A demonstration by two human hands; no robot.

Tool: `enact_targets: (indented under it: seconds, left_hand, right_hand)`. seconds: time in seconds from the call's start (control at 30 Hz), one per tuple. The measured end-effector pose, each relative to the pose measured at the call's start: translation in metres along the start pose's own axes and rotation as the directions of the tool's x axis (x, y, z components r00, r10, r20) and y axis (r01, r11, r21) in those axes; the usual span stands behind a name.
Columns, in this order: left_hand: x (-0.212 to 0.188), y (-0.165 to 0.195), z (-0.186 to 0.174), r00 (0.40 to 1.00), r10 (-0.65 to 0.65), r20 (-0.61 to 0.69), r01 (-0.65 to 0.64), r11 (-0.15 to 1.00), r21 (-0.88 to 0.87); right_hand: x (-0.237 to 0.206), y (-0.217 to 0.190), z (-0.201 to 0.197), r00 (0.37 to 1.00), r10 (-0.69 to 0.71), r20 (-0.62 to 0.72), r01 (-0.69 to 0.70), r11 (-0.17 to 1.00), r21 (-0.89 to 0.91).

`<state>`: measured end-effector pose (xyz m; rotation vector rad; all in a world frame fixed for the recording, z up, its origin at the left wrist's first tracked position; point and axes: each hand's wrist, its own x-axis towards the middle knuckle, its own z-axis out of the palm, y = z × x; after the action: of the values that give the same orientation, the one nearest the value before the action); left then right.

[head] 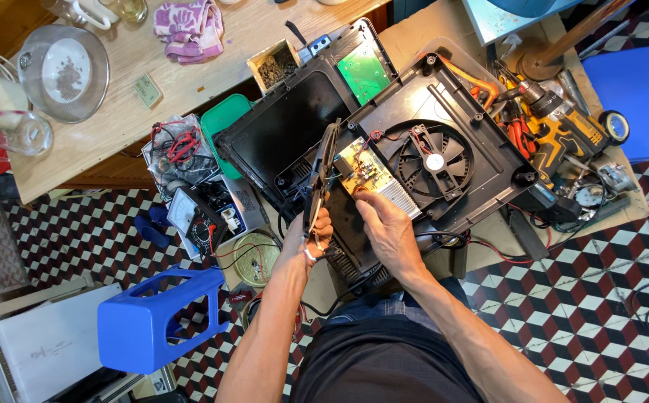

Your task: The person uses a cordless drill to unscrew components inside an open induction cooktop, repositions the red heating coil and fan assembly, aligns and tightens screws, then lifts the glass top panel closed and repositions the unit on the bench.

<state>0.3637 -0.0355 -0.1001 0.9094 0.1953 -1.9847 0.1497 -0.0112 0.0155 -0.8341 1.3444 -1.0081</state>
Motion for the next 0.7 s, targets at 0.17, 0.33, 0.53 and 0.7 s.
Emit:
enact_targets:
  seconds: [0.17,0.33,0.53,0.7]
  left_hand:
    - [0.004,0.005,-0.006,1.000,-0.007,-0.017,0.008,1.000,0.023]
    - [0.001,0.010,-0.007,0.993,-0.111,0.048,0.117,0.984,-0.134]
    - [0.008,0.010,-0.013,0.995,-0.056,-0.085,0.045,0.992,-0.121]
    - [0.008,0.010,-0.023,0.983,-0.015,-0.185,-0.015,0.988,-0.155]
  right_hand:
    - [0.014,-0.012,0.017,0.991,-0.131,-0.009,0.130,0.988,-0.078]
    - [0.032,-0.009,0.027,0.976,-0.196,0.099,0.216,0.943,-0.254]
    - [0.022,-0.002,0.038,0.973,-0.163,0.166,0.205,0.939,-0.277]
    - [0.015,-0.002,0.047,0.982,-0.065,0.176,0.098,0.978,-0.184]
